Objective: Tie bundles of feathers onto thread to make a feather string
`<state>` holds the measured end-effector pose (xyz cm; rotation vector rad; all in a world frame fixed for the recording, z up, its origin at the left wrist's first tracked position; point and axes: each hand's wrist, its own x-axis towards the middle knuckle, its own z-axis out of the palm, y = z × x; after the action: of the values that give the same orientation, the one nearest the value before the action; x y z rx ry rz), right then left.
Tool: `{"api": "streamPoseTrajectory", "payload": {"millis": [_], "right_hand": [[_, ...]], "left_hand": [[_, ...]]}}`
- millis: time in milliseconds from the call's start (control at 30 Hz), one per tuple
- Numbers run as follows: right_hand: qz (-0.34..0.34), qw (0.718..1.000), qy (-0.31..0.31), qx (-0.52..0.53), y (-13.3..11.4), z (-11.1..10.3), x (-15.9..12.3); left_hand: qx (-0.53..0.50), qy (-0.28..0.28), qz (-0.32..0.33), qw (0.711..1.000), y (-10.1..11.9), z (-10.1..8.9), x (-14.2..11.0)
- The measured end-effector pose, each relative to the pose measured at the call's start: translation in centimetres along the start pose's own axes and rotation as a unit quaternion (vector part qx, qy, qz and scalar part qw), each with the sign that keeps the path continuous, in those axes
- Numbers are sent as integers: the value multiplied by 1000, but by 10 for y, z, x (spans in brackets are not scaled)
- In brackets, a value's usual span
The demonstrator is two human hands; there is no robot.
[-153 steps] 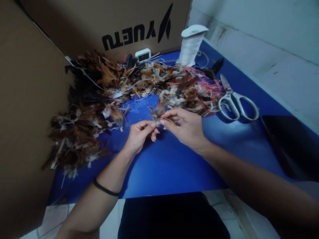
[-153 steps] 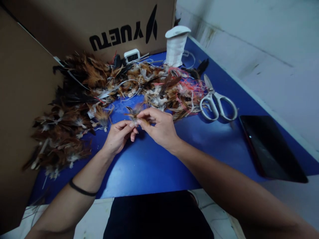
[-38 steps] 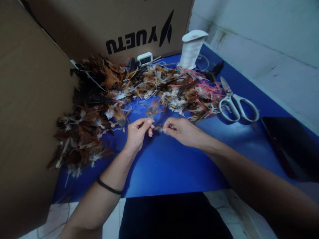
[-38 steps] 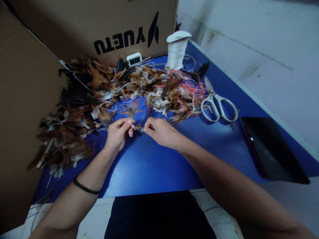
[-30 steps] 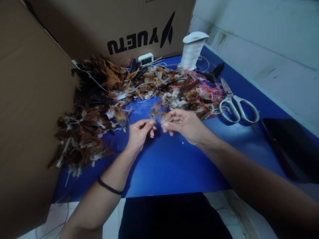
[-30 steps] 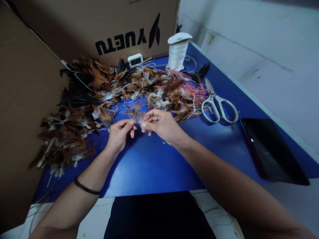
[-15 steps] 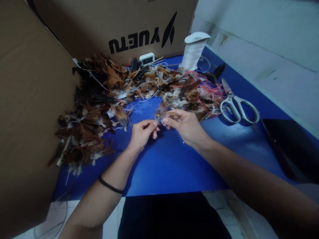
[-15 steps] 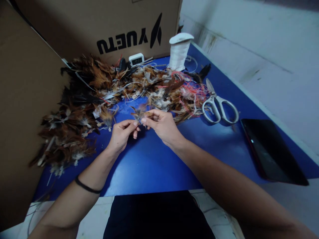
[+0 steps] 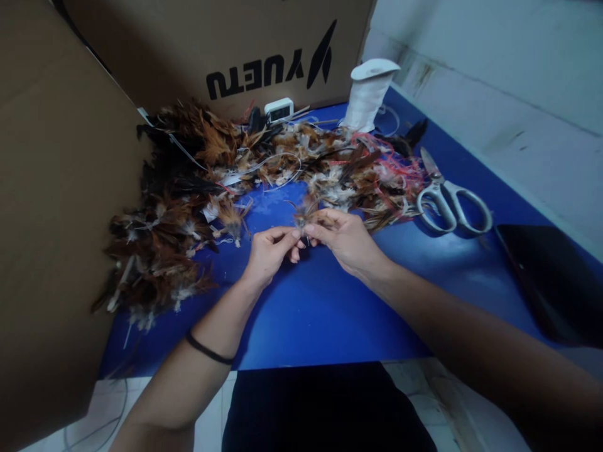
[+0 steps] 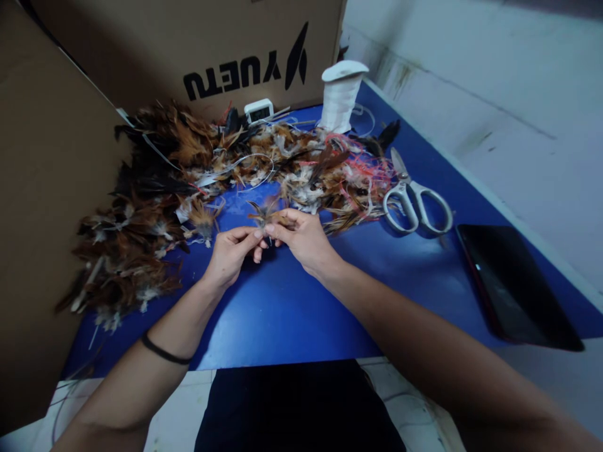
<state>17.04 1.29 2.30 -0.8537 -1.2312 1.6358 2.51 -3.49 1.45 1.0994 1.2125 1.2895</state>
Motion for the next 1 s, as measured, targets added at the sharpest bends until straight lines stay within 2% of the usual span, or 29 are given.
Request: {"api": "streamPoseTrajectory", "payload": {"millis": [400,767,1000], "right_hand": [[-4,999,-17,-28,0,0,1],[-1,998,-32,-50,2,0,0],[25,999,-26,-20,-6,-2,-2]], "left_hand": [[-12,11,-5,1000,5,3,-1],[-5,8,2,1000,0,-1,1],[0,55,30,998,-4,-1,2]]}}
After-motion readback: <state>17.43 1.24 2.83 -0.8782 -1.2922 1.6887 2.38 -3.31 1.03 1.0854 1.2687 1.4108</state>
